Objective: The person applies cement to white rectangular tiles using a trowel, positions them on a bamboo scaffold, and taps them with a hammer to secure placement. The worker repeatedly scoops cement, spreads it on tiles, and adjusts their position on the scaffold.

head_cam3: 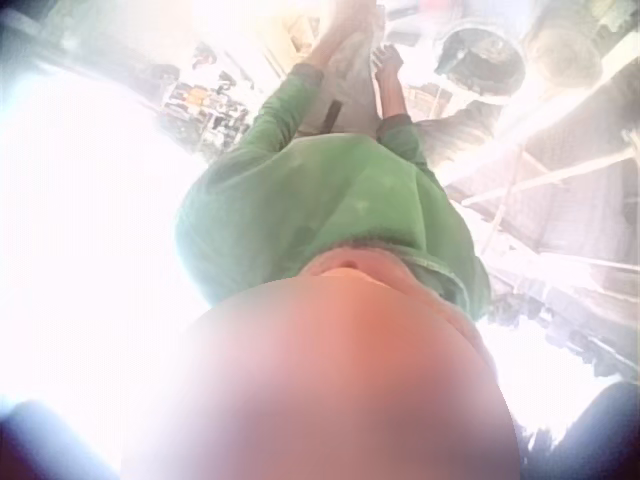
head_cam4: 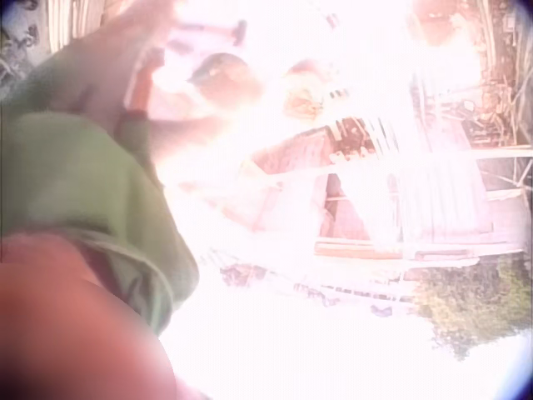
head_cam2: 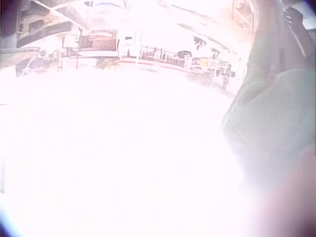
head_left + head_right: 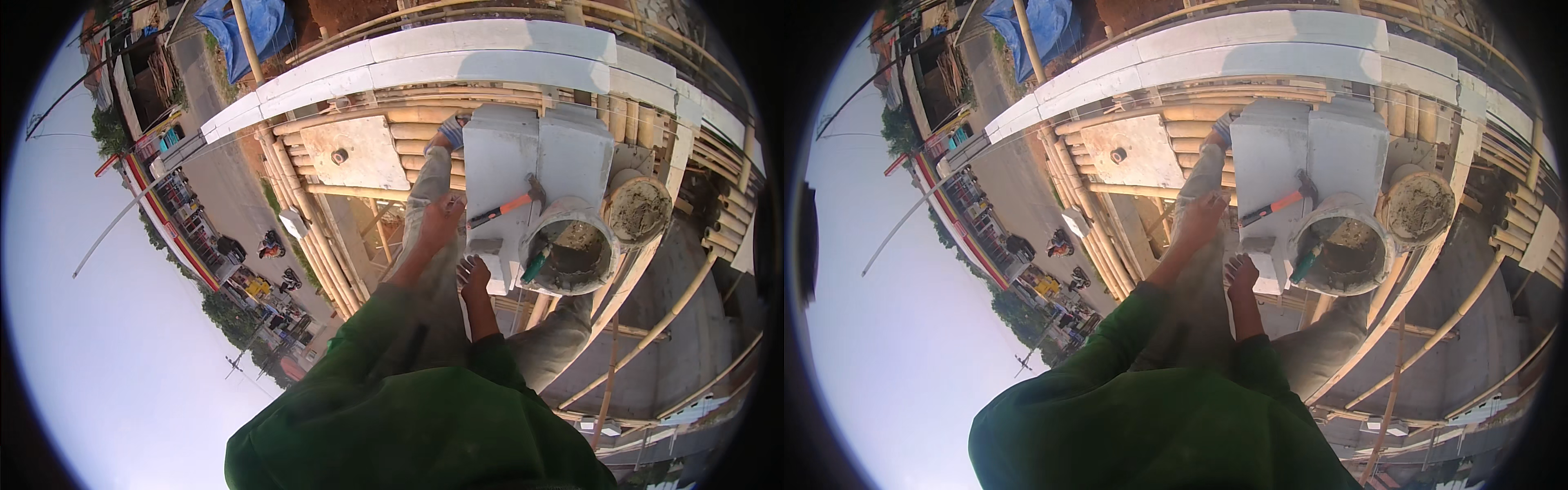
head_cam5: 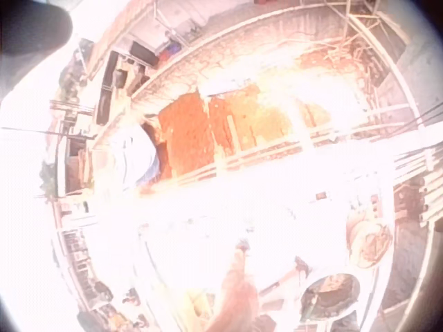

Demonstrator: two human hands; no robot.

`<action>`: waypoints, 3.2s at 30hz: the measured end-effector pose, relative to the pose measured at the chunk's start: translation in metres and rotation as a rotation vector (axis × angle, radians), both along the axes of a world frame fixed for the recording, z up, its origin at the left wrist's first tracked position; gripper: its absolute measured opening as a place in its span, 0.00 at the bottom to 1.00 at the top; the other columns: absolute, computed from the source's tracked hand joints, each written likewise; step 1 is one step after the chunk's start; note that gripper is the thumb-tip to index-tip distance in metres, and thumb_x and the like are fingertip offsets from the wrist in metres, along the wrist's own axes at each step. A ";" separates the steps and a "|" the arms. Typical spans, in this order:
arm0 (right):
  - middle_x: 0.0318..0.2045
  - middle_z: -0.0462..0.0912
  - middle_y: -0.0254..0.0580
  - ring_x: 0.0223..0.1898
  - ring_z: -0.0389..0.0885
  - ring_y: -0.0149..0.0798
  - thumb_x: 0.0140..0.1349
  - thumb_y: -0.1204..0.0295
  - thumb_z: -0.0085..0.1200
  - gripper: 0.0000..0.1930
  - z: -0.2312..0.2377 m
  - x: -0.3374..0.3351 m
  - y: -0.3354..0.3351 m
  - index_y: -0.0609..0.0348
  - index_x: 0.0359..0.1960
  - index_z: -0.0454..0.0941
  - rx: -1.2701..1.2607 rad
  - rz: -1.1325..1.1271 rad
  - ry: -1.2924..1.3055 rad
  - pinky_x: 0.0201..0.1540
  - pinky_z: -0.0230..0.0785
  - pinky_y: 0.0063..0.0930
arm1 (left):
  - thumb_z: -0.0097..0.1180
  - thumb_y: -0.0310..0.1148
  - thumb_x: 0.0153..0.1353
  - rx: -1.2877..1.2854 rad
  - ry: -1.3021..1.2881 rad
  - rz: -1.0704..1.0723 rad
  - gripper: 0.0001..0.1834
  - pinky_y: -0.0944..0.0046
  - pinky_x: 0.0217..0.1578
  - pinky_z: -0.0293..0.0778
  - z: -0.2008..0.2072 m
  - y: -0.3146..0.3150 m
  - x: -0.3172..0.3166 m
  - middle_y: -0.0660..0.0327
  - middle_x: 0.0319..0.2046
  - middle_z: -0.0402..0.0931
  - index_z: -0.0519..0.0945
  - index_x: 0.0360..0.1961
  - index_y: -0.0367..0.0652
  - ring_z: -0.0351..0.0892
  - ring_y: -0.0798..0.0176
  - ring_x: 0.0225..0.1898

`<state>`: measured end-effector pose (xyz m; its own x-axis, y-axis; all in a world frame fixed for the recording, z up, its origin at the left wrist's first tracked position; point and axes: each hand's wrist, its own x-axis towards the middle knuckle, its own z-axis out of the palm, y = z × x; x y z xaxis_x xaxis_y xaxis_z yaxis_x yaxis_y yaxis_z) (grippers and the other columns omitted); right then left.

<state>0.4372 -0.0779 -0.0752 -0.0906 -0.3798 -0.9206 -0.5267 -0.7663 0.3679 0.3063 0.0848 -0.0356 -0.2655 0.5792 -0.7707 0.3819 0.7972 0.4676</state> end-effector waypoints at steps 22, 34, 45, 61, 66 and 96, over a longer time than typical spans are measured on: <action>0.76 0.39 0.82 0.78 0.41 0.78 0.73 0.30 0.34 0.58 -0.139 -0.028 0.208 0.84 0.75 0.39 0.421 1.879 -0.883 0.76 0.40 0.68 | 0.64 0.47 0.62 -0.280 0.425 0.785 0.39 0.46 0.58 0.75 -0.347 -0.172 -0.523 0.37 0.46 0.85 0.69 0.67 0.34 0.82 0.35 0.55; 0.79 0.31 0.74 0.81 0.28 0.66 0.74 0.33 0.36 0.57 -0.113 -0.012 0.225 0.76 0.78 0.30 0.396 1.797 -0.695 0.81 0.26 0.56 | 0.71 0.47 0.55 -0.281 0.341 1.050 0.57 0.42 0.59 0.75 -0.396 -0.135 -0.625 0.32 0.68 0.65 0.50 0.82 0.62 0.73 0.27 0.62; 0.78 0.29 0.76 0.81 0.25 0.69 0.74 0.34 0.37 0.56 -0.119 -0.013 0.220 0.77 0.78 0.30 0.413 1.806 -0.705 0.80 0.22 0.59 | 0.72 0.36 0.54 -0.186 -0.034 1.037 0.37 0.55 0.50 0.86 -0.365 -0.078 -0.500 0.51 0.44 0.84 0.66 0.62 0.40 0.87 0.54 0.45; 0.44 0.85 0.48 0.45 0.83 0.34 0.81 0.57 0.41 0.24 0.045 -0.110 0.292 0.64 0.66 0.71 1.069 0.775 -0.075 0.52 0.76 0.33 | 0.49 0.46 0.73 -0.124 -0.996 0.846 0.23 0.54 0.32 0.85 -0.041 0.100 -0.133 0.53 0.46 0.81 0.73 0.60 0.40 0.83 0.57 0.44; 0.41 0.86 0.50 0.41 0.88 0.35 0.73 0.61 0.58 0.21 0.068 -0.021 0.306 0.68 0.56 0.75 0.971 0.621 -0.326 0.45 0.80 0.31 | 0.48 0.37 0.77 0.093 -0.456 0.401 0.19 0.65 0.46 0.76 -0.010 0.133 -0.026 0.58 0.44 0.76 0.69 0.62 0.37 0.78 0.64 0.44; 0.59 0.79 0.63 0.57 0.83 0.51 0.74 0.76 0.55 0.19 -0.072 0.564 0.316 0.84 0.58 0.73 1.039 -0.577 -0.690 0.63 0.81 0.36 | 0.65 0.40 0.65 0.272 0.308 -0.905 0.14 0.52 0.36 0.79 -0.064 0.226 0.085 0.51 0.27 0.85 0.87 0.40 0.38 0.86 0.47 0.30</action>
<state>1.0013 0.2378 -0.1470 0.5890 0.4399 -0.6779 -0.7018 -0.1376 -0.6990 0.3911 0.3106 -0.0993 0.1973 0.8094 -0.5532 0.9290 0.0258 0.3692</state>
